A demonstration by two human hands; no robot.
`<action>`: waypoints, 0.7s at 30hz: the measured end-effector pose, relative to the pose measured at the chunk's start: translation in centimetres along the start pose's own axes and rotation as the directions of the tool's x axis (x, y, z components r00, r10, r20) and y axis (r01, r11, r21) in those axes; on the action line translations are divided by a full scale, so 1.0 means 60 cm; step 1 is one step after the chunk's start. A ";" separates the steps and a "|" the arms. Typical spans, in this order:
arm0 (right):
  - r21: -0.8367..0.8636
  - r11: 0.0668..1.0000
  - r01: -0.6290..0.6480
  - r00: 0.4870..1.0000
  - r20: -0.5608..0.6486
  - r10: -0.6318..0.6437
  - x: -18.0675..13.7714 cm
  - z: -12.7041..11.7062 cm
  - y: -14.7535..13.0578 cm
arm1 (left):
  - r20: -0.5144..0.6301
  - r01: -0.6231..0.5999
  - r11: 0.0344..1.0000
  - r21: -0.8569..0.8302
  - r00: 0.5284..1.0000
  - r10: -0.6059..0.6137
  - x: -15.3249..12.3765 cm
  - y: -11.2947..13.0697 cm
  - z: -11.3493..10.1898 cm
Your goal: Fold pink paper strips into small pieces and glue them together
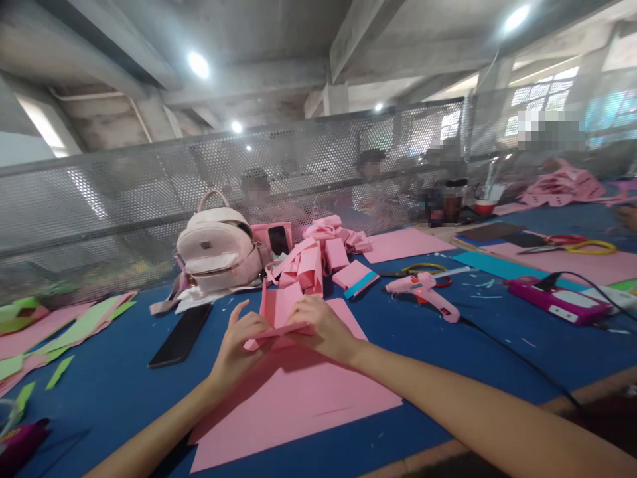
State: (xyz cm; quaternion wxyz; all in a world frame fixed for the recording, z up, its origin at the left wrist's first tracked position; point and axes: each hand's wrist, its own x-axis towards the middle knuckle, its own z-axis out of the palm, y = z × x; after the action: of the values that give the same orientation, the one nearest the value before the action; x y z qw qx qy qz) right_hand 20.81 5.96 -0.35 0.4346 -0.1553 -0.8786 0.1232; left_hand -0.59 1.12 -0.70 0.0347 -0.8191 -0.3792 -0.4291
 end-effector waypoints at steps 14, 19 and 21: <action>0.023 1.000 0.018 1.000 0.017 -0.018 -0.003 -0.004 0.001 | -0.014 -0.160 0.966 0.205 0.986 0.167 0.002 0.000 -0.014; -0.069 0.992 -0.108 0.994 0.027 0.110 -0.006 -0.007 -0.003 | 0.018 -0.271 0.882 0.385 0.958 0.287 0.006 0.005 -0.021; -0.089 0.986 -0.140 0.989 0.028 0.143 -0.006 -0.008 -0.005 | 0.046 -0.295 0.850 0.437 0.951 0.306 0.007 0.006 -0.020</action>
State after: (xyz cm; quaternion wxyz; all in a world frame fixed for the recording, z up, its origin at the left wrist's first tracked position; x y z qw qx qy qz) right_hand 21.32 5.61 -0.23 0.4026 -0.2338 -0.8771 0.1178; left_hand -1.01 0.69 0.44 0.2898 -0.8336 -0.3327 -0.3322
